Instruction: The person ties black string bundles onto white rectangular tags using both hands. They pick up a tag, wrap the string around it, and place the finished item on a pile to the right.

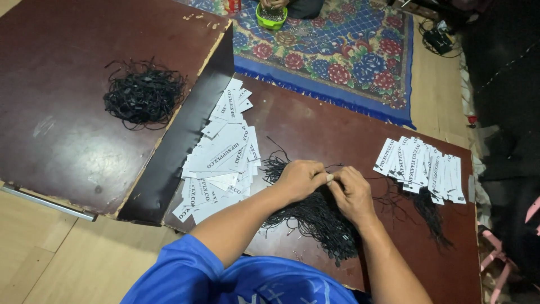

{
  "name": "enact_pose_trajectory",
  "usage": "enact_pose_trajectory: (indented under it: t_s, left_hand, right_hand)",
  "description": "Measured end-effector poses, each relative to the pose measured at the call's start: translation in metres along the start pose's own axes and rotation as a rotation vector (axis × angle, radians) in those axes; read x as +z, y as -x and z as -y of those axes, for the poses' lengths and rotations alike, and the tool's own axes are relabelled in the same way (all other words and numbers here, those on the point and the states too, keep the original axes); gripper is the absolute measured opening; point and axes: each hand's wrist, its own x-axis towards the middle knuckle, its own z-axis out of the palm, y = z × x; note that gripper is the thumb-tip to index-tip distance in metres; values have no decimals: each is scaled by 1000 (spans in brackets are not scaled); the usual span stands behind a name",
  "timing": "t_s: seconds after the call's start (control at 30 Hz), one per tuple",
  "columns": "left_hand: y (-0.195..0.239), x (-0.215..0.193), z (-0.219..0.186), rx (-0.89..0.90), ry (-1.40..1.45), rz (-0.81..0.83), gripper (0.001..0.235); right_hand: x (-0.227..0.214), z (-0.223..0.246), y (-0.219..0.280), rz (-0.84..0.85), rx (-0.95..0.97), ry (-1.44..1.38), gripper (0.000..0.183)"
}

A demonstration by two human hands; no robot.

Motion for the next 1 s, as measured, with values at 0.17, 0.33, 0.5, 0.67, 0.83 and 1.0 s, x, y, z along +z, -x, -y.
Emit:
enact_pose_trajectory:
  t_s: [0.17, 0.33, 0.5, 0.67, 0.83, 1.0]
  left_hand:
    - [2, -6, -9, -5, 34, -4, 23]
    - [2, -6, -8, 6, 28, -6, 24]
    - [3, -9, -11, 5, 44, -20, 23]
    - [3, -15, -19, 32, -20, -104, 20]
    - [-10, -33, 0, 69, -262, -312, 9]
    - [-14, -57, 26, -103, -573, -487, 17]
  right_hand:
    - [-1, 6, -2, -2, -7, -1, 10]
    - [-1, 5, -2, 2, -1, 2, 8]
    - [2, 1, -1, -9, 8, -5, 12]
    - [0, -2, 0, -40, 5, 8, 11]
    - [2, -6, 2, -69, 35, 0, 12]
    - [2, -2, 3, -35, 60, -1, 10]
